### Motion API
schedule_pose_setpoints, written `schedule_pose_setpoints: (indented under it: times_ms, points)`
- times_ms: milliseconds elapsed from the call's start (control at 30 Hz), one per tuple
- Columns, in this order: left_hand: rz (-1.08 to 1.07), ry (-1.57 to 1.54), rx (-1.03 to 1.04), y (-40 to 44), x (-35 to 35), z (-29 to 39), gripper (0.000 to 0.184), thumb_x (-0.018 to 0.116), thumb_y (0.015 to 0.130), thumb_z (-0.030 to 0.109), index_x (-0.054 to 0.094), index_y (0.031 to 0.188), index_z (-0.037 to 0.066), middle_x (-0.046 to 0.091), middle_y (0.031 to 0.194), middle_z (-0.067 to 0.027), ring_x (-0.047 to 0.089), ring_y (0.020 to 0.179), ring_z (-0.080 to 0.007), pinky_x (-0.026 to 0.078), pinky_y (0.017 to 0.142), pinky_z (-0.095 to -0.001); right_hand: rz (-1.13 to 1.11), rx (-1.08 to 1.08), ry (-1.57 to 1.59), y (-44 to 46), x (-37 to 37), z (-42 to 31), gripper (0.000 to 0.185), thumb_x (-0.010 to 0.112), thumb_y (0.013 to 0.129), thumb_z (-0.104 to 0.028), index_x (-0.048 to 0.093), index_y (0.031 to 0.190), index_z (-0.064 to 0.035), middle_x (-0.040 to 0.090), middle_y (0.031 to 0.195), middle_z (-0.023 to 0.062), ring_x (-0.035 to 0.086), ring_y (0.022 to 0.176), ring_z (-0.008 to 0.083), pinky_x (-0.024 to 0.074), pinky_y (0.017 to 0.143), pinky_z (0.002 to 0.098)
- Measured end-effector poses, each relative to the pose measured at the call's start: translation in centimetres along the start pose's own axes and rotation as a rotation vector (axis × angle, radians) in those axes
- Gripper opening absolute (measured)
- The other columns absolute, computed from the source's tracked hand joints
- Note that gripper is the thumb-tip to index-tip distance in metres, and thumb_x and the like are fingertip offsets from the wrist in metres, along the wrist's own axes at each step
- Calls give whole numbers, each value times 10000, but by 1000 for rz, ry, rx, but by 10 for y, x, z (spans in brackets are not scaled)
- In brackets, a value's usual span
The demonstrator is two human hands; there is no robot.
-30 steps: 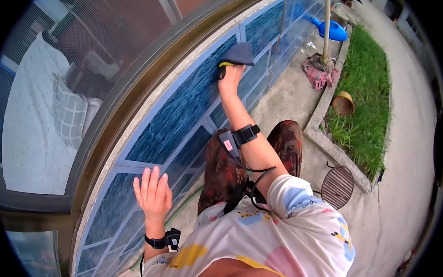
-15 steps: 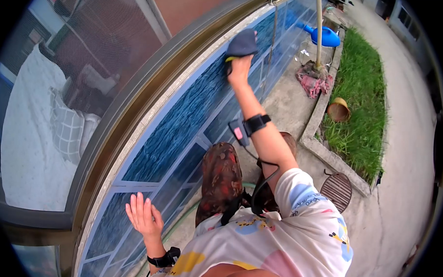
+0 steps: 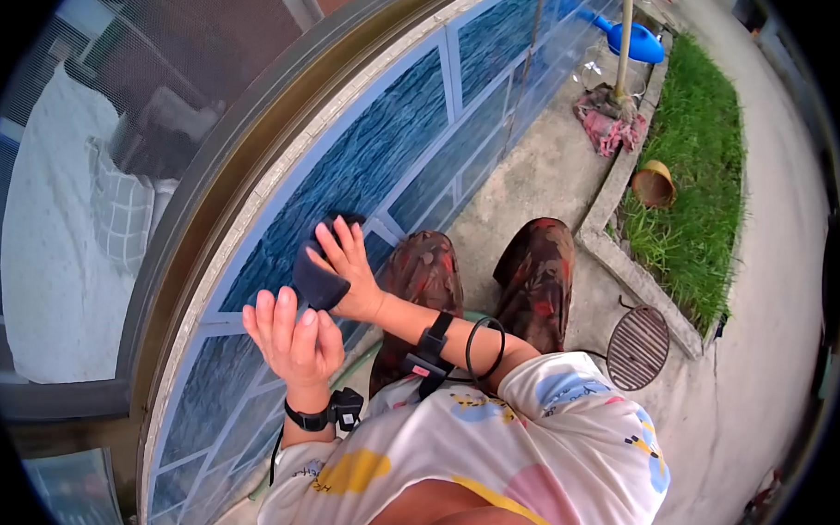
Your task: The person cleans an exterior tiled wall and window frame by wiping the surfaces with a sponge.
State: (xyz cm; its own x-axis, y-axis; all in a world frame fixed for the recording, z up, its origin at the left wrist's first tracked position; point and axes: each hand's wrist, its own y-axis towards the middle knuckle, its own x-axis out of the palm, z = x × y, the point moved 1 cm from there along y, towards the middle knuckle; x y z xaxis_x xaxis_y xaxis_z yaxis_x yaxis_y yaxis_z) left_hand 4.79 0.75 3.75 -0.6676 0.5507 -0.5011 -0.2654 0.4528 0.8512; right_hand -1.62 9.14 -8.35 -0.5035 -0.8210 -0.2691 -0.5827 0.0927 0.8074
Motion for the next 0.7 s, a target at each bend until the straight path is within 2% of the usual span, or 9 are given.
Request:
schedule_pose_setpoints:
  times_ms: [67,133,200,267,367,400,433,500,700]
  points:
    - [17,18,6,2,3,-1,392,537,826,34,432,1203,62,500,1255,-219,427,1222,-400,236,1041,-553,-64,-230,-74,-3,-7,25,534,605,688,-231,533,1196,-86,343,1411,161,252,1326,403,112,1065,560]
    - [21,39,-46,-5,-8,-3,392,538,825,26,437,1202,57,503,1252,-219,435,1217,-398,251,1035,-547,129,-97,-67,38,-30,56,616,544,709,-175,445,1315,-129,305,1429,172,239,1340,370,86,1080,545]
    - [-28,46,-109,-24,-25,-7,392,538,823,18,441,1201,54,507,1248,-220,441,1211,-396,259,1032,-543,462,85,98,102,-62,94,598,401,784,-44,293,1368,20,239,1434,241,183,1336,425,97,1093,514]
    - [-105,30,-160,-43,-42,-11,394,533,812,-8,454,1193,48,517,1238,-221,454,1201,-393,279,1023,-533,382,154,-291,120,-82,172,451,395,787,25,403,1236,73,361,1304,282,258,1256,469,180,1076,477]
    - [-157,67,-239,-63,-62,-11,329,550,821,25,476,1138,73,544,1214,-180,491,1172,-356,309,1017,-507,640,431,247,140,-83,175,162,560,686,-7,514,838,26,519,885,209,467,848,418,351,873,475]
    - [-165,92,-241,-67,-65,-10,323,549,826,23,473,1138,58,550,1205,-179,501,1161,-356,325,1008,-502,525,138,-10,122,-77,152,141,558,701,-30,509,822,24,526,852,195,481,865,392,351,876,479]
    - [-158,77,-238,-66,-64,-9,323,549,826,23,473,1138,58,550,1205,-179,501,1161,-356,325,1008,-502,191,171,-353,100,-74,119,321,553,737,-47,506,1041,45,524,1088,225,446,1096,382,294,985,456]
    - [-140,66,-259,-62,-63,-6,315,543,831,26,472,1136,57,552,1201,-185,499,1161,-363,321,1009,-509,345,252,55,84,-47,82,656,507,855,-160,188,1377,76,87,1483,230,43,1372,403,63,1104,429]
    - [-10,31,-202,-45,-60,4,320,519,840,30,466,1155,40,531,1218,-211,476,1173,-401,308,1005,-541,382,98,72,111,-68,69,510,490,873,-142,334,1320,48,140,1463,254,82,1359,422,90,1099,454]
